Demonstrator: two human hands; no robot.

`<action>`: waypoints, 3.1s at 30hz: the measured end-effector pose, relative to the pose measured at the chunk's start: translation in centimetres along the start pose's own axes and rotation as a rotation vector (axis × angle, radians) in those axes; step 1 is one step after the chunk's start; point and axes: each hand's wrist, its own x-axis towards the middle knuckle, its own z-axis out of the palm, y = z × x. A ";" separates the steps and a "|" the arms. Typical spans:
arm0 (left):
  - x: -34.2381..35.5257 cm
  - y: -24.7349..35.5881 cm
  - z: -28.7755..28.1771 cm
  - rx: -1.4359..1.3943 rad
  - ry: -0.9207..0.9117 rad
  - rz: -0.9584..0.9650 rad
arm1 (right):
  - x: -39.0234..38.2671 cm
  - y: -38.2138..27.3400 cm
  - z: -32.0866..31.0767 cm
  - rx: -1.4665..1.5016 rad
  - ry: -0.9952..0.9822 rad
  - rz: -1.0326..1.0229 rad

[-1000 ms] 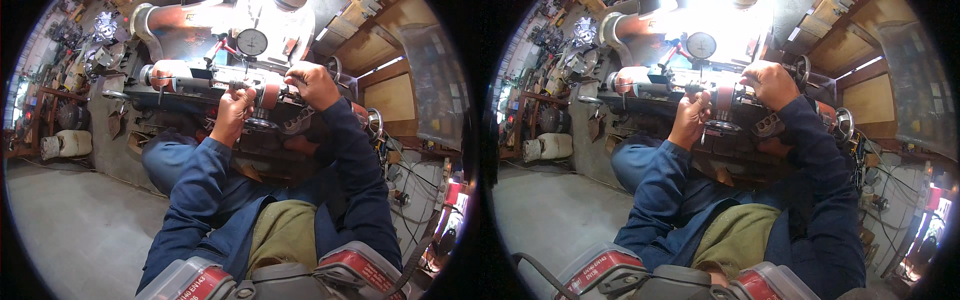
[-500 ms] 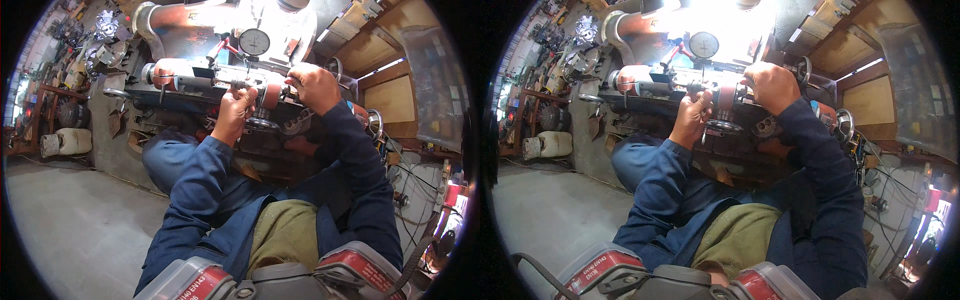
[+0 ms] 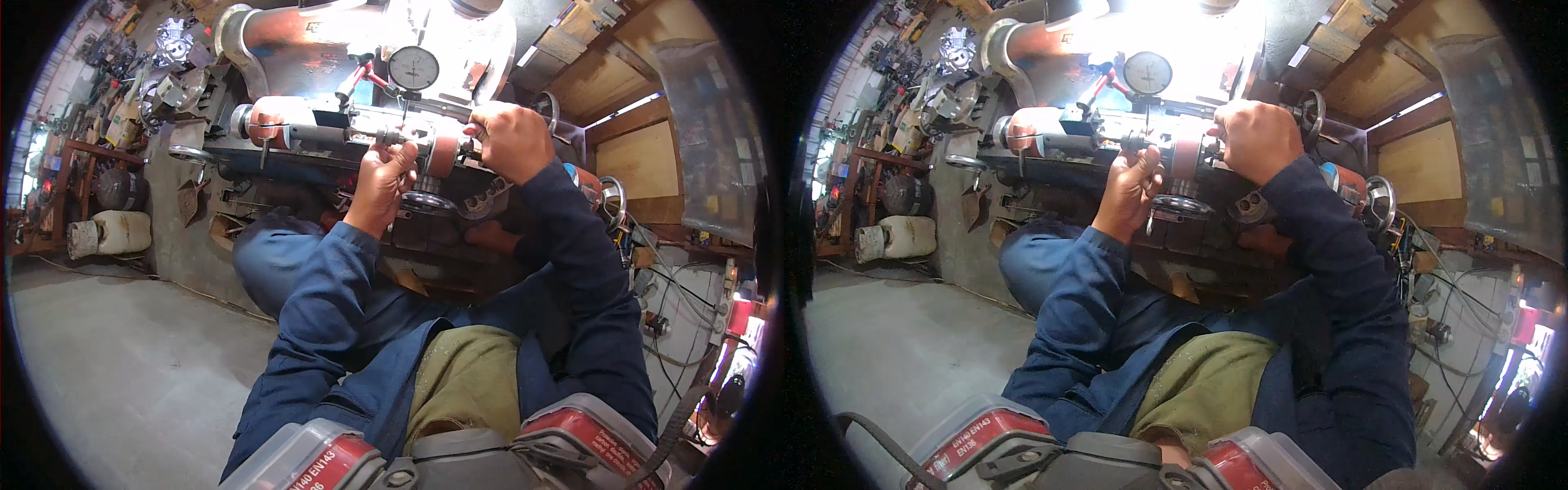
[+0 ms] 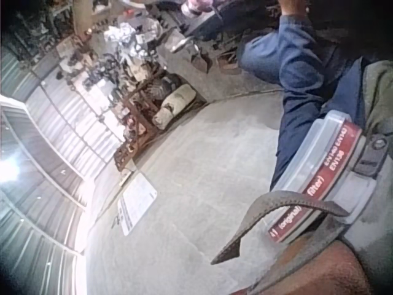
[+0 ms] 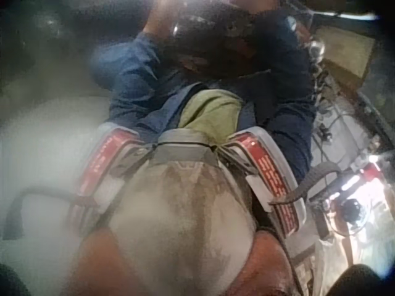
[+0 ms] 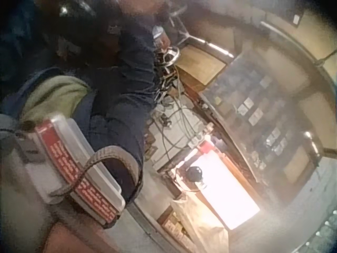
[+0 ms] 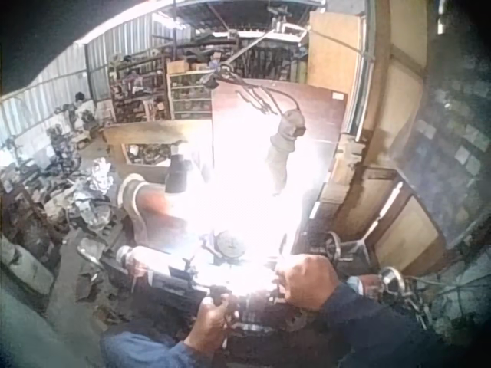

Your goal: The person uses a lathe to work on a small metal part, turning wheels to move the carriage and cross-slide, while monitoring a dial indicator.

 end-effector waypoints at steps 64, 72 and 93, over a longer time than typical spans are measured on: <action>-0.6 0.1 0.8 0.215 0.231 0.102 | -25.6 25.3 3.6 0.571 0.158 0.906; -0.5 0.0 0.8 0.208 0.214 0.128 | -29.8 23.7 4.4 0.778 0.190 0.811; -0.4 -0.1 0.8 0.205 0.209 0.077 | -28.8 19.5 -2.1 0.924 0.367 0.769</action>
